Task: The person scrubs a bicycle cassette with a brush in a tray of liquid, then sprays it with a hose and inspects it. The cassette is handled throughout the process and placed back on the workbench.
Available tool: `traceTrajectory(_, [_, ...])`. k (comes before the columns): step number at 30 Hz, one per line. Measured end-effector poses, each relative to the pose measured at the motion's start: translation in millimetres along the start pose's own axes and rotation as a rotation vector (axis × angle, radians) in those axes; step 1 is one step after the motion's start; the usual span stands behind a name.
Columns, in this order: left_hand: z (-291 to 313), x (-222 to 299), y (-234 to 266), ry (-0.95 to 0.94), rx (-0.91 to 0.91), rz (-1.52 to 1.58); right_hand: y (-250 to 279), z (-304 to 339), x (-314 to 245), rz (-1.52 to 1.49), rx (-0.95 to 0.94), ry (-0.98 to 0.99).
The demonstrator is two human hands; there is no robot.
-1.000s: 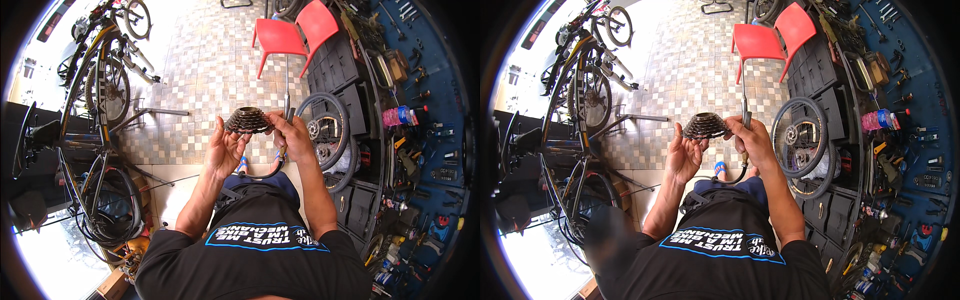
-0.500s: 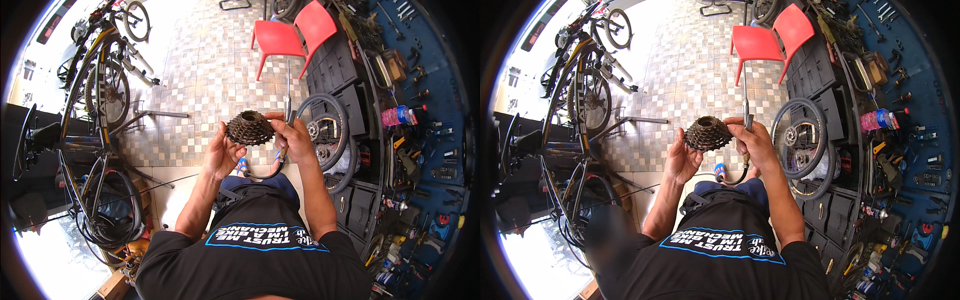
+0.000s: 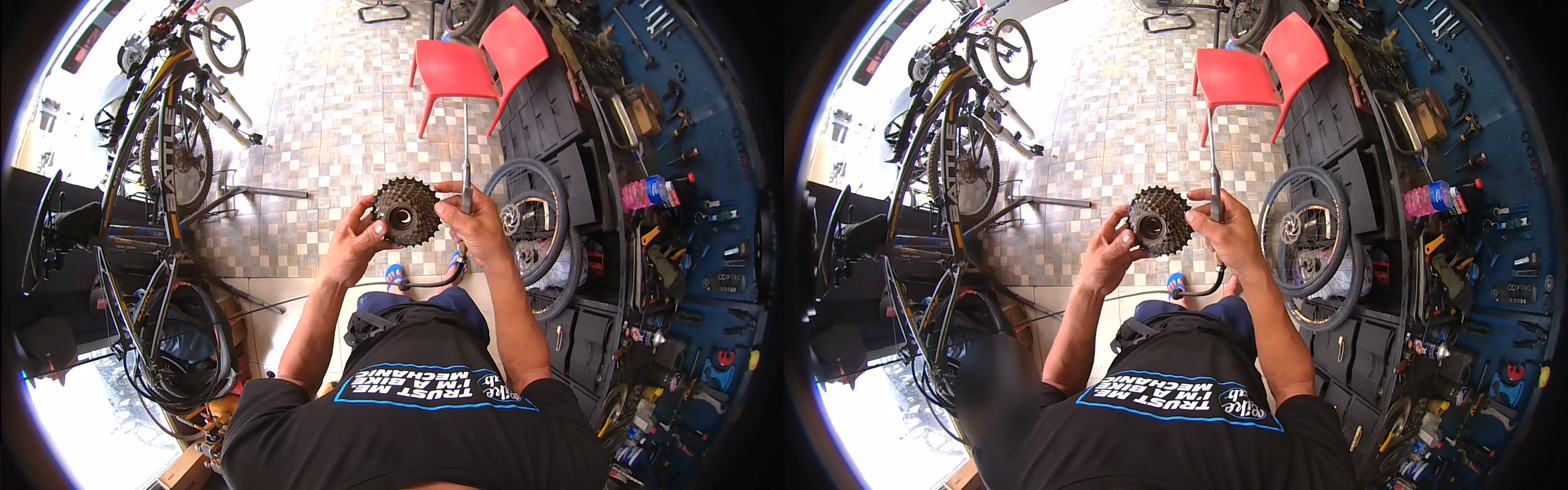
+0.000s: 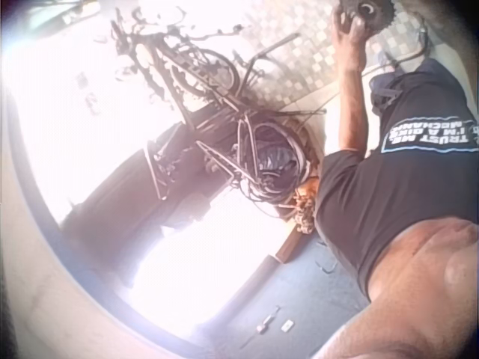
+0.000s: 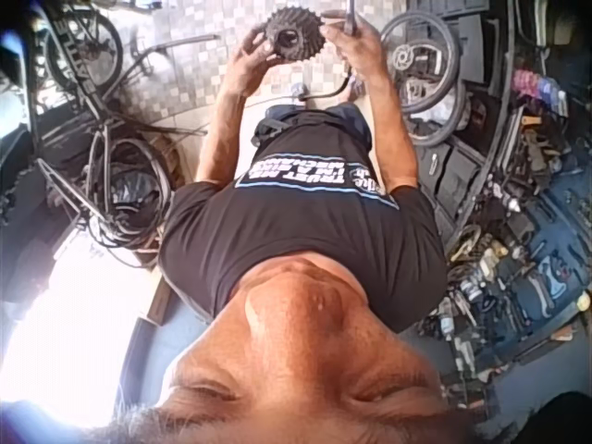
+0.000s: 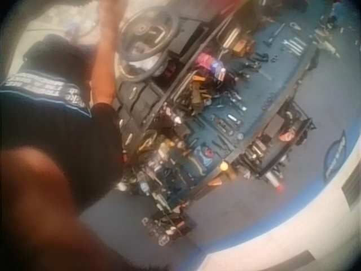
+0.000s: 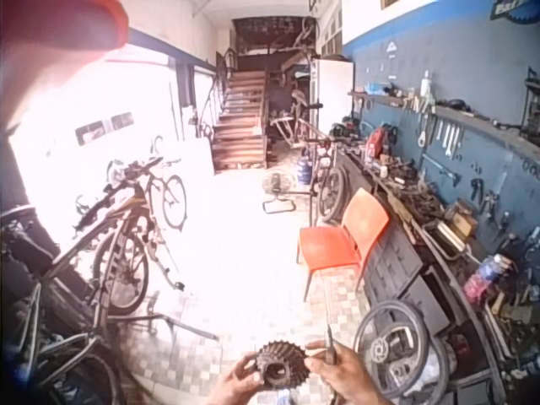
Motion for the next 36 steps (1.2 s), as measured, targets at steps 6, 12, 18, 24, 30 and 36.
traceTrajectory(6, [-4.7, 1.9, 3.8, -0.065, 0.132, -0.19, -5.1, -2.1, 4.3, 0.166, -0.021, 0.092])
traceTrajectory(12, [-7.3, 7.9, 6.0, -0.272, 0.13, -0.309, -8.1, -7.0, 7.2, 0.313, -0.05, 0.241])
traceTrajectory(18, [-19.6, 14.4, 16.7, -0.663, 0.192, -1.149, 16.0, -22.1, 33.3, 0.583, -0.077, 0.295])
traceTrajectory(24, [-62.7, -20.2, 60.2, -1.0, -0.051, -1.892, 22.4, -42.4, 59.9, 1.107, -0.078, 0.213])
traceTrajectory(30, [-90.5, -51.7, 101.5, -0.93, -0.32, -2.152, -1.7, -38.1, 66.5, 1.295, -0.175, 0.33])
traceTrajectory(36, [-106.3, -85.3, 130.3, -0.75, -0.395, -2.25, -51.6, -32.9, 72.6, 1.462, -0.384, 0.357])
Point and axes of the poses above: each hand's wrist, its own z-axis away from the middle knuckle, its own y-axis out of the back of the hand, x = y × z, the point moved 7 cm from there along -z, towards the middle knuckle, and after that the axes turned 12 degrees about x, right-handed, at the moved point
